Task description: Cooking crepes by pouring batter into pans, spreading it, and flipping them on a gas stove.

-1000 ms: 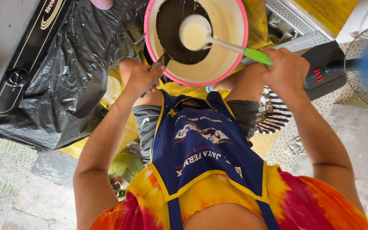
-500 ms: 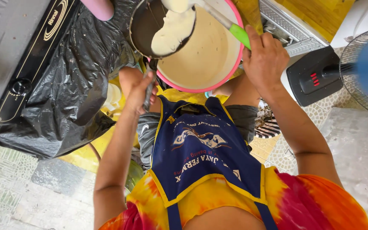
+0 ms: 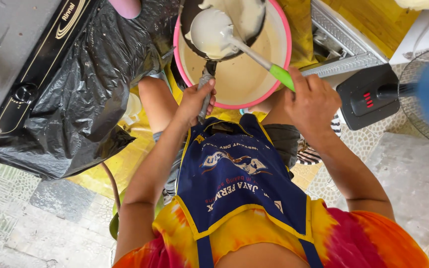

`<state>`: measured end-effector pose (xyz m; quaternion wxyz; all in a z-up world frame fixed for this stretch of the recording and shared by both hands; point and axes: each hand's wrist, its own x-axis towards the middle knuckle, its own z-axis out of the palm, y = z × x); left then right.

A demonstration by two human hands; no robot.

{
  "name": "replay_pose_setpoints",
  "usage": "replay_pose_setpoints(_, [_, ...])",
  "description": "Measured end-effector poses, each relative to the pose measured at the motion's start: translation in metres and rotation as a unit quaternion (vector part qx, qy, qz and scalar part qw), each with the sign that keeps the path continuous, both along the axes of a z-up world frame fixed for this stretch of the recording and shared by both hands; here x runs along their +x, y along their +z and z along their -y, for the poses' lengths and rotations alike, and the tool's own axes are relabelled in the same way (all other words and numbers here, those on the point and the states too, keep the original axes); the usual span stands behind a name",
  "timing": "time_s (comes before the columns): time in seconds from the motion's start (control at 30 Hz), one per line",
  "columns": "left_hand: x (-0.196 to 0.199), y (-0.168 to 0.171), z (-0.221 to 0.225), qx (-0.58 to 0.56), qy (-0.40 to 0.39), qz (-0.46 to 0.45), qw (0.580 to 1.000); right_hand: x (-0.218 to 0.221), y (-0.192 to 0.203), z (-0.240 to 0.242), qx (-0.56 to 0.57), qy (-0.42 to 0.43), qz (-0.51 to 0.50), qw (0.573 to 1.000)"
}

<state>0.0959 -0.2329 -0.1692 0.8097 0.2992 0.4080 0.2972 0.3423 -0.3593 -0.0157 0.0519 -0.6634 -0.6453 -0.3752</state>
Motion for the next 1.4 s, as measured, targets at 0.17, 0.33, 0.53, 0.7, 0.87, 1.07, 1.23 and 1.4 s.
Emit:
replay_pose_setpoints(0.17, [-0.012, 0.016, -0.027, -0.074, -0.158, -0.106, 0.979, 0.012, -0.031, -0.003, -0.091, -0.112, -0.179, 0.973])
replay_pose_setpoints(0.33, [-0.021, 0.041, -0.013, 0.015, -0.223, -0.203, 0.953, 0.025, -0.05, 0.004, -0.094, -0.148, -0.242, 0.954])
replay_pose_setpoints(0.53, [-0.03, 0.03, 0.008, 0.046, -0.219, -0.196, 0.955, 0.039, -0.056, 0.018, -0.04, -0.166, -0.231, 0.958])
replay_pose_setpoints(0.7, [-0.031, 0.015, 0.026, 0.041, -0.172, -0.14, 0.974, 0.025, -0.035, 0.03, -0.009, -0.153, -0.158, 0.975])
replay_pose_setpoints(0.87, [-0.024, 0.02, 0.029, 0.048, -0.157, -0.105, 0.981, 0.015, -0.031, 0.018, 0.03, -0.135, -0.161, 0.977])
replay_pose_setpoints(1.07, [-0.043, 0.027, 0.015, 0.085, -0.168, -0.209, 0.96, 0.042, -0.036, 0.047, -0.005, -0.168, -0.263, 0.95])
replay_pose_setpoints(1.23, [-0.071, 0.003, -0.012, 0.666, -0.047, -0.534, 0.519, 0.055, -0.062, 0.045, -0.18, -0.274, -0.298, 0.896])
replay_pose_setpoints(1.4, [-0.068, 0.056, -0.007, 0.761, -0.003, -0.559, 0.328, 0.037, -0.1, 0.028, -0.362, -0.311, -0.294, 0.828])
